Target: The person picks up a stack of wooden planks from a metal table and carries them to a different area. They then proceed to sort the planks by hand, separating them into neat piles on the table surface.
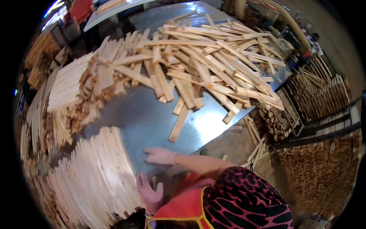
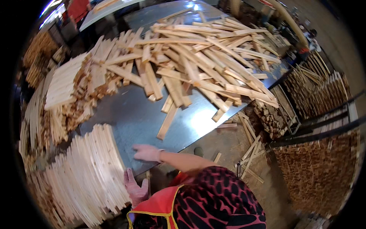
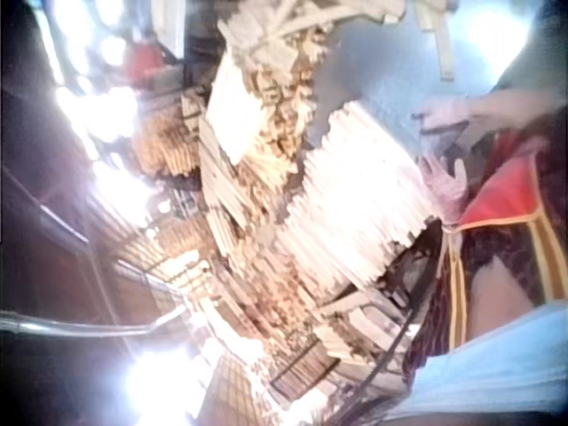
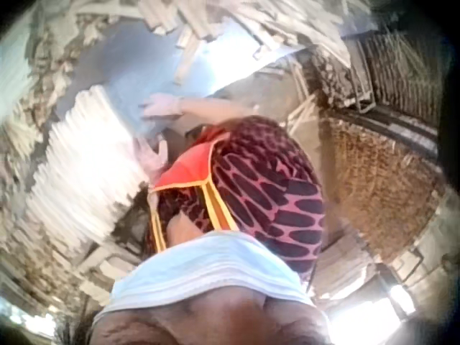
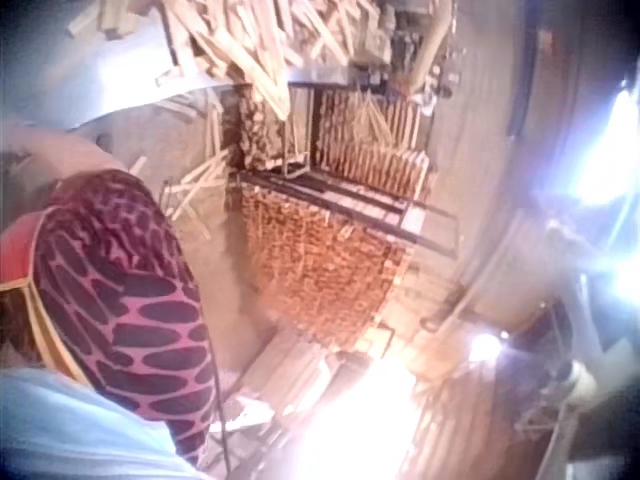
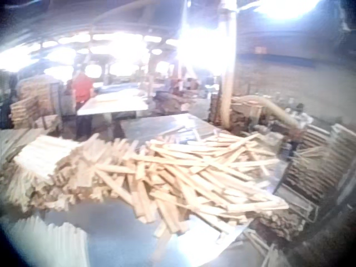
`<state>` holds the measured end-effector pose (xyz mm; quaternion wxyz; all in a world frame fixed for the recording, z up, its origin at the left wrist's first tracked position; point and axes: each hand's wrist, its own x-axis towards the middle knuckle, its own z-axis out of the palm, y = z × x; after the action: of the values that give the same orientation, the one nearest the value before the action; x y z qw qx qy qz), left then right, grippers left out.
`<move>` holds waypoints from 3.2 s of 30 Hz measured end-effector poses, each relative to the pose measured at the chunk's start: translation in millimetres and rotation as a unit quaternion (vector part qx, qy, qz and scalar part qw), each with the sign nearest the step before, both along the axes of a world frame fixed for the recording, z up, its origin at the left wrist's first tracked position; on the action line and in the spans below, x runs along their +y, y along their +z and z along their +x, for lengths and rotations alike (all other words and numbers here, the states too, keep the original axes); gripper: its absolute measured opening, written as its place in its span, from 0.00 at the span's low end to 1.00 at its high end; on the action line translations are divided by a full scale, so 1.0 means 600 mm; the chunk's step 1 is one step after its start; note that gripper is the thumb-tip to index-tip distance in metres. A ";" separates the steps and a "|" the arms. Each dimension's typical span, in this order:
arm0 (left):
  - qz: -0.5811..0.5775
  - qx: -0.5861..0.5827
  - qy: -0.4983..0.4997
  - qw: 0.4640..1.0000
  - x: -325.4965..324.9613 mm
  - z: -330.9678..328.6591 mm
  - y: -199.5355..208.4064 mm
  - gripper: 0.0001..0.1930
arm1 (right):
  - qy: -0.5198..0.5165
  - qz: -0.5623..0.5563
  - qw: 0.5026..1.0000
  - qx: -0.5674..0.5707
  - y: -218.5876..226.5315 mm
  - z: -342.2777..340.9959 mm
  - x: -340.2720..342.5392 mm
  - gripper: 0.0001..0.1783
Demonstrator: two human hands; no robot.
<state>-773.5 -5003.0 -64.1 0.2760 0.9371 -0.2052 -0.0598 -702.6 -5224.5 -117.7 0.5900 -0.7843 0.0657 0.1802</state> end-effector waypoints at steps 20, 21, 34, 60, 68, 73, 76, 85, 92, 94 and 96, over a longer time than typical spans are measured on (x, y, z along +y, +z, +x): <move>0.154 -0.175 -0.465 0.854 -0.802 -0.033 -0.042 0.42 | -0.236 -0.413 0.824 -0.309 0.103 -0.440 -0.701 0.23; 0.189 -0.117 -0.468 0.855 -0.795 -0.033 -0.087 0.41 | -0.347 -0.373 0.835 -0.209 0.063 -0.494 -0.740 0.21; 0.063 0.090 -0.359 0.927 -0.630 0.000 -0.090 0.41 | -0.236 -0.702 0.651 0.167 -0.096 -0.641 -1.099 0.39; 0.078 -0.064 0.152 0.983 -0.054 0.055 -0.127 0.37 | -0.381 -0.169 0.906 0.081 0.099 -0.552 -0.593 0.22; 0.245 -0.127 0.064 0.959 0.012 0.077 -0.056 0.39 | -0.542 -0.032 0.839 0.030 0.085 -0.649 -0.361 0.24; -0.062 0.115 -0.148 0.980 -0.128 0.038 -0.045 0.38 | -0.299 0.061 0.952 0.012 0.220 -0.399 -0.308 0.30; -0.232 0.288 -0.224 0.902 -0.188 0.031 -0.039 0.37 | -0.193 0.212 0.958 -0.006 0.223 -0.209 -0.249 0.27; -0.276 0.448 0.201 0.827 -0.144 0.090 -0.105 0.32 | -0.152 -0.186 0.969 0.055 -0.014 -0.094 -0.114 0.27; 0.191 0.032 0.130 0.972 -0.238 0.122 -0.111 0.33 | 0.147 -0.108 0.982 -0.039 0.067 -0.054 -0.213 0.19; 0.161 0.058 0.144 0.975 -0.238 0.120 -0.056 0.28 | -0.069 -0.096 0.984 -0.132 0.098 -0.038 -0.371 0.18; 0.299 -0.010 0.133 0.945 -0.180 0.143 -0.116 0.29 | -0.282 -0.137 0.926 -0.211 0.105 -0.030 -0.550 0.19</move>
<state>-687.6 -5111.2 -134.0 -0.0138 0.9959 -0.0541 -0.0715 -720.8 -5554.6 -54.8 0.5034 -0.8264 0.1827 -0.1740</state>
